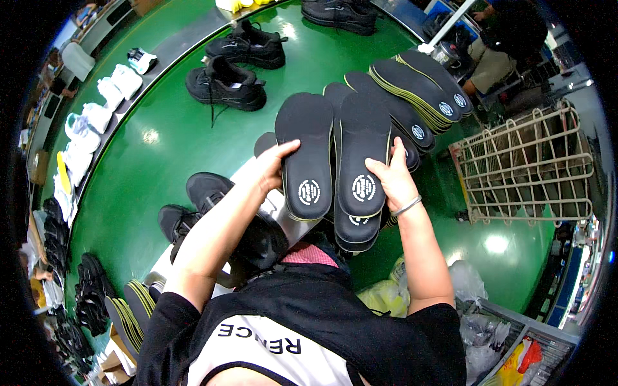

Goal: The person inserts insoles into black shoes on a conveyor belt and retrieves additional insoles from plastic bags on a storage rack.

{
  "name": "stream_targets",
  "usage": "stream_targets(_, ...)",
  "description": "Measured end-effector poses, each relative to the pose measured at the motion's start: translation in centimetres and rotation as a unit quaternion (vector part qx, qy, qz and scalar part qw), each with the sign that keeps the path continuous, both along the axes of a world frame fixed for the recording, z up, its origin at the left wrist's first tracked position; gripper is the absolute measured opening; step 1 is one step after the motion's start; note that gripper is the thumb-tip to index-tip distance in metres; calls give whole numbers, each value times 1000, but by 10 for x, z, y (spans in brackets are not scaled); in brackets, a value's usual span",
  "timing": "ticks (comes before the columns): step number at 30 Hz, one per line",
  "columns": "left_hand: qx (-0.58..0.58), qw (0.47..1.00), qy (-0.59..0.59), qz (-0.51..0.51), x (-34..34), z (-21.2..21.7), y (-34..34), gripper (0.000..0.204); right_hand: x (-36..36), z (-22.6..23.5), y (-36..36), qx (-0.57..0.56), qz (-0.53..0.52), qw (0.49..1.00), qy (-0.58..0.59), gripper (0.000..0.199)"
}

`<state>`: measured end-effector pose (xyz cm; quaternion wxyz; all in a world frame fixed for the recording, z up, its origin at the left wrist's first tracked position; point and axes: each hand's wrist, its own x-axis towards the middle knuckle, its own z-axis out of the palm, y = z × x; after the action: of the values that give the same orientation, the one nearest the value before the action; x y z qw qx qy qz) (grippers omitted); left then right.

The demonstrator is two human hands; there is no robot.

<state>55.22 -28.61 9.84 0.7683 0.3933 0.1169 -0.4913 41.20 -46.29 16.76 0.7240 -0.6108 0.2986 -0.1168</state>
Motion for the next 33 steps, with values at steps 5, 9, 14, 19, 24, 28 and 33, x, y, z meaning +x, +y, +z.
stream_targets(5, 77, 993, -74, 52, -13, 4, -8, 56, -11, -16, -8, -432, 129, 880, 149, 71)
stream_targets(9, 69, 988, -112, 82, -18, 9, -7, 58, -8, 13, 15, -615, 90, 754, 214, 66)
stream_targets(14, 15, 994, -66, 87, -17, 10, -2, 59, -1, 46, 37, -680, 130, 712, 121, 49)
stream_targets(19, 121, 980, -122, 104, -29, 38, 26, 78, 50, 50, 80, -657, 204, 712, 141, 51)
stream_targets(24, 43, 936, -301, 178, -48, 73, 108, 48, 95, 11, 105, -673, 231, 640, 289, 80)
stream_targets(28, 167, 862, -390, 278, -60, 79, 198, 27, 100, 9, 100, -654, 272, 617, 342, 76)
stream_targets(33, 208, 826, -330, 405, -96, 74, 261, 27, 79, 36, 84, -702, 202, 655, 194, 65)
